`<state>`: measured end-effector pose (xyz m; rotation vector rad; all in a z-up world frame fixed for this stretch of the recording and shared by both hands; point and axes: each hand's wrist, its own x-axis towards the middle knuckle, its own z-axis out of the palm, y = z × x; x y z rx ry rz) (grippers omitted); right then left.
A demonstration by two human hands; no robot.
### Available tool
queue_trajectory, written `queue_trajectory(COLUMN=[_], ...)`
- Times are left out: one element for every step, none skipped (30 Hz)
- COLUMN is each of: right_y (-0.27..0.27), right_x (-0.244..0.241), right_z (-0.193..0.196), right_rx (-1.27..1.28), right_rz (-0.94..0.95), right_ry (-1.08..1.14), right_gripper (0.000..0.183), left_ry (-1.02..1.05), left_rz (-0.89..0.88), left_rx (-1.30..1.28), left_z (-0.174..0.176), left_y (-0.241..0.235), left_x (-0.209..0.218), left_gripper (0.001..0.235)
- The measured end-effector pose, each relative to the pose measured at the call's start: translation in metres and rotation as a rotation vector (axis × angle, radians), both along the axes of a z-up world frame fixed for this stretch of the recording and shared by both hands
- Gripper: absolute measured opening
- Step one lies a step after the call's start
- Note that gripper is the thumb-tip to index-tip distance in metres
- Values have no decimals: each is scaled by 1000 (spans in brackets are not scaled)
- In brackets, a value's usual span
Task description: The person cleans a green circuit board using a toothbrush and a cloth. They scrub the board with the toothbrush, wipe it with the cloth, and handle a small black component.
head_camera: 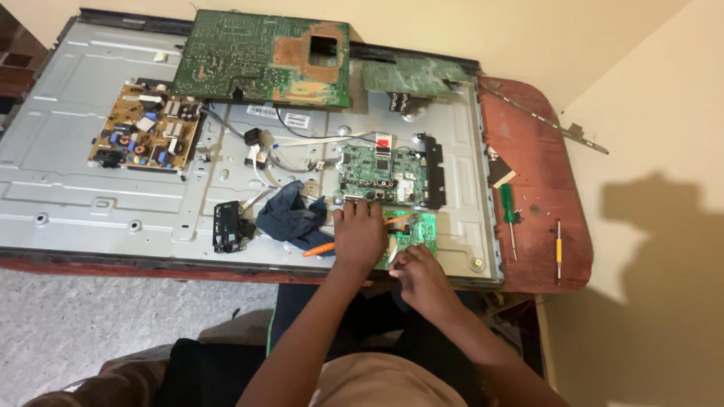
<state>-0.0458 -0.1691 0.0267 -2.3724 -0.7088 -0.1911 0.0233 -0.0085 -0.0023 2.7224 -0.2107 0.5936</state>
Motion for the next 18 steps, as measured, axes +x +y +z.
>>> queue_trajectory(right_y=[-1, -2, -1, -2, -1, -2, -3, -4, -3, -3, -4, -5, -7, -8, -10, -13, -15, -17], right_x=[-1, -3, -5, -6, -8, -9, -9, -8, -8, -8, -14, -21, -24, -30, -38, -45, -53, -59], right_z=[2, 4, 5, 6, 7, 8, 9, 11, 12, 14, 16, 19, 23, 28, 31, 35, 38, 39], right_rx=[48, 96, 149, 240, 335, 429, 574, 721, 871, 1049, 1230, 1413, 1484, 1553, 1621, 1704, 1786, 1868], right_rz=[-16, -33, -51, -121, -197, -273, -336, -398, -462, -462, -470, -472, -428, -381, -339, -282, -224, -162], right_ry=[29, 58, 90, 189, 288, 387, 465, 541, 613, 696, 773, 846, 880, 913, 948, 974, 998, 1020], right_gripper=[15, 12, 8, 6, 6, 7, 10, 13, 16, 17, 18, 19, 18, 17, 17, 15, 13, 11], left_ry=[7, 14, 24, 19, 14, 9, 9, 9, 7, -67, -137, -207, -193, -178, -153, -84, -6, 62], left_rz=[-1, -2, -4, -3, -7, -11, -8, -4, -4, 17, 27, 37, 14, -10, -35, -42, -48, -158], left_rx=[-18, -35, -48, -46, -40, -34, -36, -37, -38, -29, -23, -18, -109, -199, -290, -468, -643, -826], left_z=[-1, -3, -5, -6, -8, -8, -7, -4, 0, 6, 14, 23, 36, 49, 61, 73, 83, 93], left_y=[0, 0, 1, 2, 2, 2, 1, 0, 0, 2, 2, 3, 4, 7, 9, 9, 9, 10], left_x=[0, 1, 0, -1, -2, -3, -4, -4, -4, -2, -5, -9, -9, -13, -22, -36, -54, -73], left_gripper=[22, 20, 19, 19, 20, 21, 22, 23, 23, 26, 28, 30, 32, 34, 37, 33, 30, 25])
